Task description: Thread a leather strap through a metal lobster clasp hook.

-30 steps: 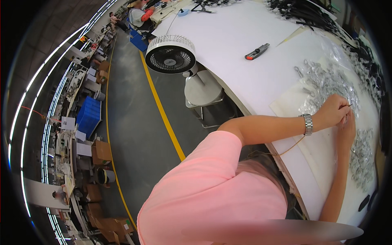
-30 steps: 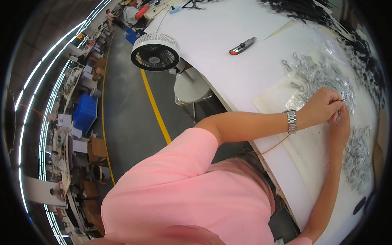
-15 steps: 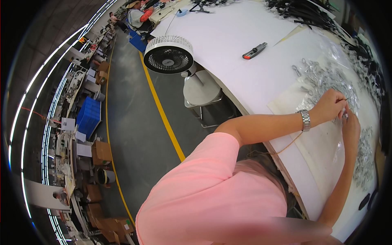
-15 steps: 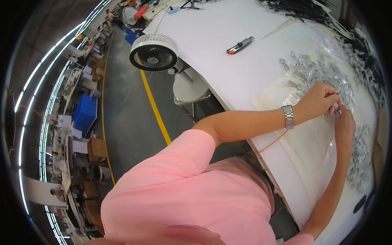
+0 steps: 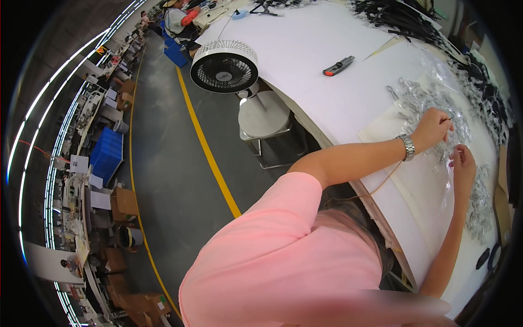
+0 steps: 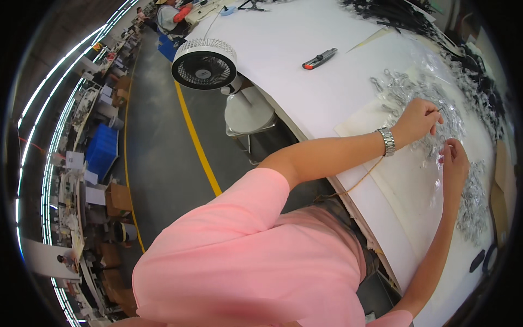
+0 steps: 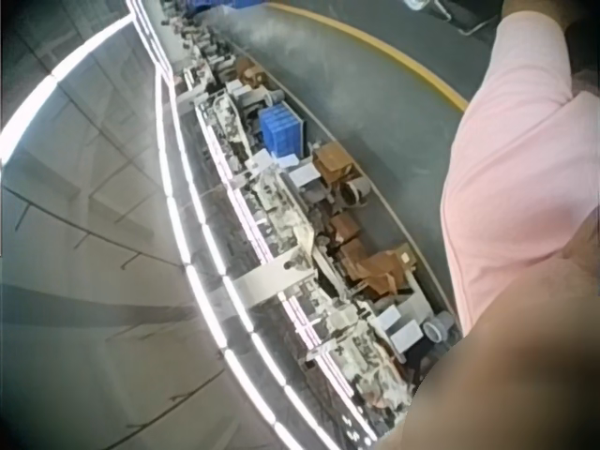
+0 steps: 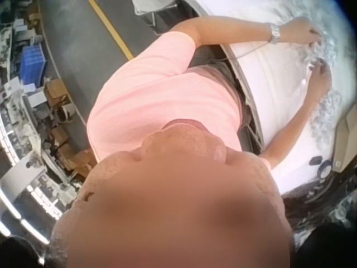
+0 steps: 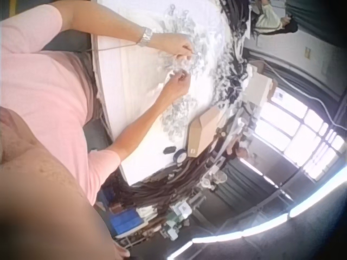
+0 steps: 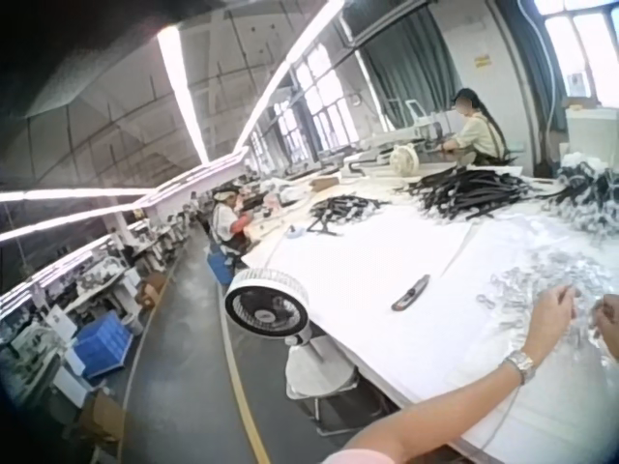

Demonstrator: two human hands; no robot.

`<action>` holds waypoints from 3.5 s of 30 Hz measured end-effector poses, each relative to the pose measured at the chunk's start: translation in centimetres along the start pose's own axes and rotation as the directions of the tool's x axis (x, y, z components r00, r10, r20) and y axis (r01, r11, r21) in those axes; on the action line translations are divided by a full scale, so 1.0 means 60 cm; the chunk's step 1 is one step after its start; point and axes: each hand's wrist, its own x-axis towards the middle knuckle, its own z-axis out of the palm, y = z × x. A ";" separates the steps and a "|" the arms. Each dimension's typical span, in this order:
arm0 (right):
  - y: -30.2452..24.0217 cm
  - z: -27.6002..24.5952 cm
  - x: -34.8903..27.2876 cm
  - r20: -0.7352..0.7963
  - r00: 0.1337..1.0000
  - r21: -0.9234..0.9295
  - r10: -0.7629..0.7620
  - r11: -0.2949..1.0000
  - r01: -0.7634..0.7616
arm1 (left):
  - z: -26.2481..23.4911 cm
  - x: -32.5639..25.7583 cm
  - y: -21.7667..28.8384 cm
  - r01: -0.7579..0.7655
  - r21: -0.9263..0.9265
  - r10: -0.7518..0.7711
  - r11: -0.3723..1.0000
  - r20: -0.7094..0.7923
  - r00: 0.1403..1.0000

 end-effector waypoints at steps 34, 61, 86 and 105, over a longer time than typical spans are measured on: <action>-0.028 -0.046 -0.121 0.128 0.980 0.687 0.154 0.699 -0.199 | 0.025 -0.033 0.074 0.151 0.421 -0.337 0.894 0.410 0.848; -0.045 -0.075 -0.126 0.381 0.920 0.475 0.092 0.834 -0.281 | 0.024 -0.046 0.065 0.003 0.262 -0.145 0.965 0.522 0.841; -0.047 -0.058 -0.131 0.407 0.893 0.548 0.192 0.730 -0.407 | 0.036 -0.064 0.005 -0.603 0.422 0.408 0.677 0.467 0.785; -0.002 -0.067 -0.119 0.454 0.879 0.595 0.147 0.684 -0.422 | 0.030 -0.071 0.048 -0.323 0.330 0.157 0.887 0.444 0.882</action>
